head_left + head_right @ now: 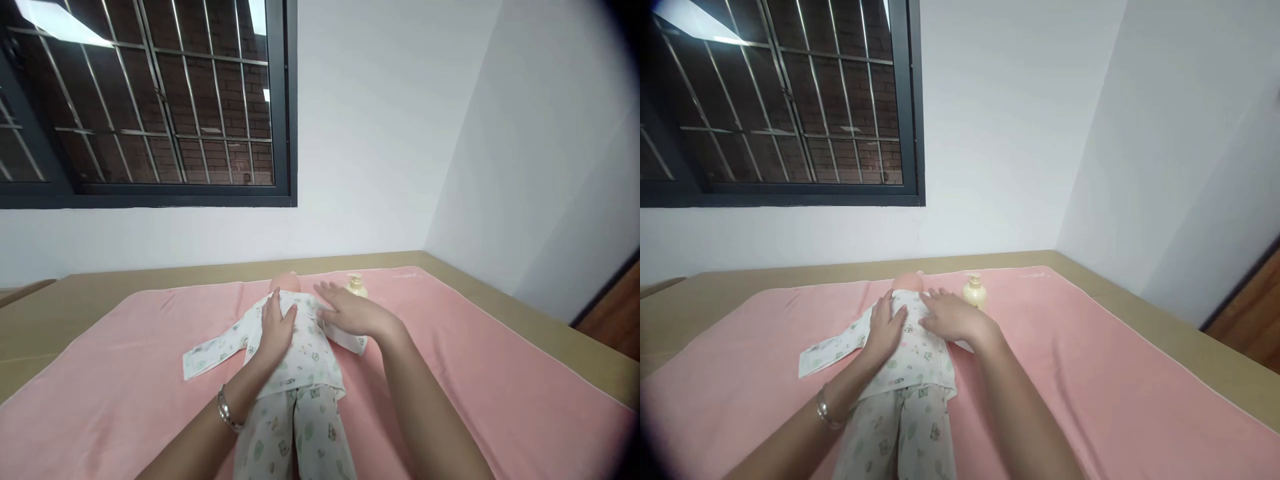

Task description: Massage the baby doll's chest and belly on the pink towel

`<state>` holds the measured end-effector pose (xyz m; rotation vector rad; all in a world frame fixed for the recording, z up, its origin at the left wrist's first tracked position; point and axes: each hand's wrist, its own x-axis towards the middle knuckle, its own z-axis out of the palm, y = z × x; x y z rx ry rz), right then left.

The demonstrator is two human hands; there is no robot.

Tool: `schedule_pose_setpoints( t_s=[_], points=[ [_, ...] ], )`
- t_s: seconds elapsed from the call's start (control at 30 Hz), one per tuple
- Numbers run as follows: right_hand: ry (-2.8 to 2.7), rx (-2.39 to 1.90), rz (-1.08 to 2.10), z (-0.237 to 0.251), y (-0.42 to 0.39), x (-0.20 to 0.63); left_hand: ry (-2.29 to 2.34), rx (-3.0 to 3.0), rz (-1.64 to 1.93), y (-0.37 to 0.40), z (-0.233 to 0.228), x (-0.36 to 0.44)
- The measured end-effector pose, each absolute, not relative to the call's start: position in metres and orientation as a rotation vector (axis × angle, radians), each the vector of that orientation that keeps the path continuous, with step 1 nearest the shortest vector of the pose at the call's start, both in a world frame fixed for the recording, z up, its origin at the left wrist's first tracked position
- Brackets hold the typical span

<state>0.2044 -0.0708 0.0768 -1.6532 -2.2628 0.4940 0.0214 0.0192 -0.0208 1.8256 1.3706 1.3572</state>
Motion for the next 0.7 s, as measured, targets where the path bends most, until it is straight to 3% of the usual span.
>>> schedule_pose_setpoints(
  t_s=[0.17,0.27,0.37,0.47,0.7],
  points=[
    [-1.917,-1.915,0.290,0.096,-0.079,0.247,0.779,1.150,1.222,-0.003,0.020,0.071],
    [-1.884,-1.999,0.261,0.094,-0.071,0.256,0.569,0.800,0.938,0.003,0.040,0.097],
    [-1.926,-1.961,0.254,0.086,-0.059,0.256,0.498,0.503,0.774,0.017,0.049,0.117],
    [-1.918,-1.962,0.114,0.077,-0.046,0.254,0.508,0.334,0.830,0.030,0.048,0.133],
    [-1.831,-2.050,-0.145,0.068,-0.033,0.242,0.474,0.326,0.845,0.035,0.044,0.151]
  ],
)
